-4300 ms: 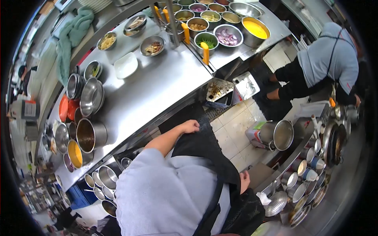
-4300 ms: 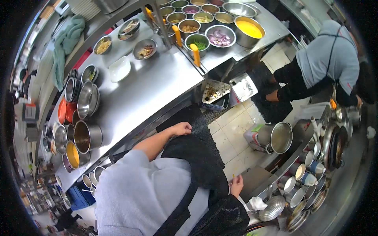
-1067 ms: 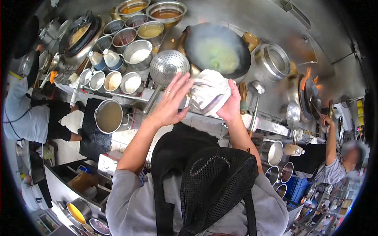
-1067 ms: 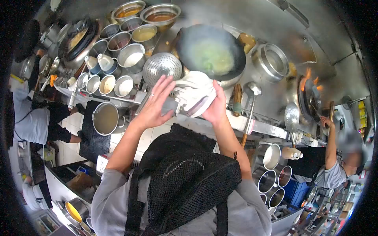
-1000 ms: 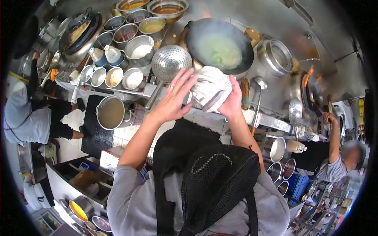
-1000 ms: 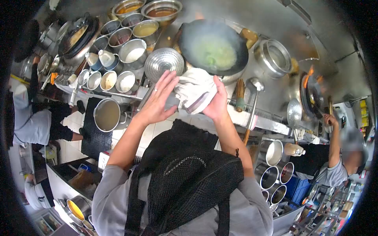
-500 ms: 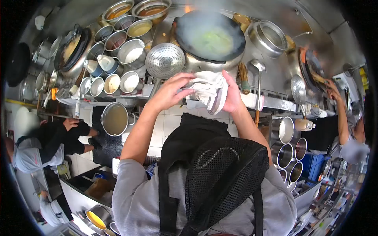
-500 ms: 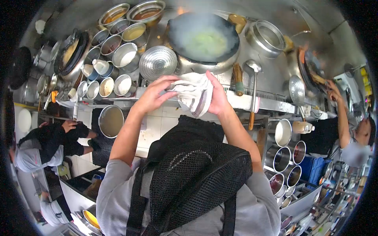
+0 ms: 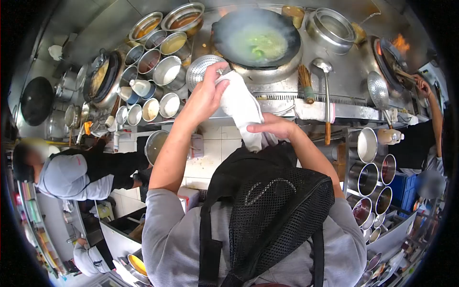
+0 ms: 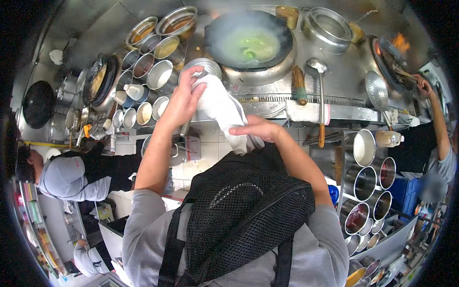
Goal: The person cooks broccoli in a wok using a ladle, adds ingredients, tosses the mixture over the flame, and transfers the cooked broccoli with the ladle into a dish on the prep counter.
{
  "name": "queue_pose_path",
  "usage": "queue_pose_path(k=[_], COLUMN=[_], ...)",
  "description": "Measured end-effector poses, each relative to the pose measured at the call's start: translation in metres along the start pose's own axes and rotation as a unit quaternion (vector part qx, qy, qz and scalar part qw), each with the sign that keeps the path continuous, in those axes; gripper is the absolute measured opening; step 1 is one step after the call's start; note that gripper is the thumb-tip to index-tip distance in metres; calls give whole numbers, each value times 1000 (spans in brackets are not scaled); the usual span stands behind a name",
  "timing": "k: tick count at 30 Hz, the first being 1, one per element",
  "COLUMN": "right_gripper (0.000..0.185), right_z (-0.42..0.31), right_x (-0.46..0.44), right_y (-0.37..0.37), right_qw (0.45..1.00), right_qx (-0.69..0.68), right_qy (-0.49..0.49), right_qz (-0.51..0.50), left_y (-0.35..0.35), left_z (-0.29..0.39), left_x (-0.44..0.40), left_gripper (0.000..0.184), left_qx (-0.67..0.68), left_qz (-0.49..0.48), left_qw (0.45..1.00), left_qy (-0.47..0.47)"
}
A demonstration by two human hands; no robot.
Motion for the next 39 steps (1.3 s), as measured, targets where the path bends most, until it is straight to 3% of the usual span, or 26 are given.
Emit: queue_pose_path(k=[2, 3, 5, 6, 8, 10, 11, 12, 13, 15, 20, 22, 26, 28, 31, 32, 34, 36, 39], right_gripper=[83, 83, 67, 67, 50, 42, 34, 31, 31, 26, 34, 38, 35, 35, 44, 62, 62, 60, 56], right_z=[-20, -25, -39, -48, -71, -90, -101, -110, -117, -130, -145, -156, -165, -152, -117, -101, -80, -59, -45], right_x=[3, -1, -9, -12, -14, -11, -8, -3, -4, -3, 0, 10, 16, 6, 6, 3, -3, -16, -21], right_y=[13, 18, 17, 12, 6, 15, 21, 29, 33, 40, 36, 43, 49, 30, 12, 7, 11, 7, 4], right_qw=[972, 972, 951, 950, 955, 946, 938, 921, 920, 886, 867, 781, 779, 886, 930, 938, 948, 954, 940], right_qx=[177, 175, 21, 21, 29, 25, 18, 46, 50, 74, 238, 357, 376, 153, 72, 87, 102, 171, 172], right_qy=[-128, -131, -272, -275, -285, -309, -329, -361, -364, -419, -362, -450, -445, -423, -356, -325, -292, -224, -262], right_qz=[84, 82, 146, 144, 81, 95, 110, 139, 138, 185, 245, 244, 234, 110, 59, 82, 80, 102, 135], left_y=[-6, -8, -10, -9, -13, -24, -28, -31, -34, -37, -43, -43, -32, -30, -32, -34, -38, -45, -64], left_z=[10, 14, 21, 22, 29, 40, 40, 38, 38, 44, 50, 52, 48, 47, 52, 57, 67, 78, 89], left_x=[-4, -6, -8, -9, -11, -15, -15, -14, -12, -8, -3, -5, -12, -20, -31, -34, -37, -37, -42], left_gripper=[48, 48, 49, 51, 50, 49, 49, 54, 59, 66, 51, 50, 40, 38, 33, 33, 34, 34, 34], left_qx=[20, 17, 31, 21, -6, -6, -9, 10, 30, 39, -72, -100, -48, -25, -36, -39, -44, -3, -68], left_qz=[-75, -76, -165, -179, -173, -144, -141, -79, -17, -8, -18, -32, -64, -74, -113, -140, -174, -140, -102], left_qw=[997, 997, 986, 983, 984, 990, 990, 996, 998, 999, 996, 994, 995, 995, 987, 984, 980, 989, 991], left_qy=[-18, -19, 12, 33, 31, -13, -9, 26, 61, 37, 43, 44, 54, 61, 108, 100, 89, 45, 56])
Point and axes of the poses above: each hand's wrist, its own x-axis away from the middle knuckle, its own y-axis out of the palm, z = x × y, the point moved 1 cm from there along -x, towards the middle knuckle, and after that the axes turned 5 degrees about y, right-handed, at the moved point
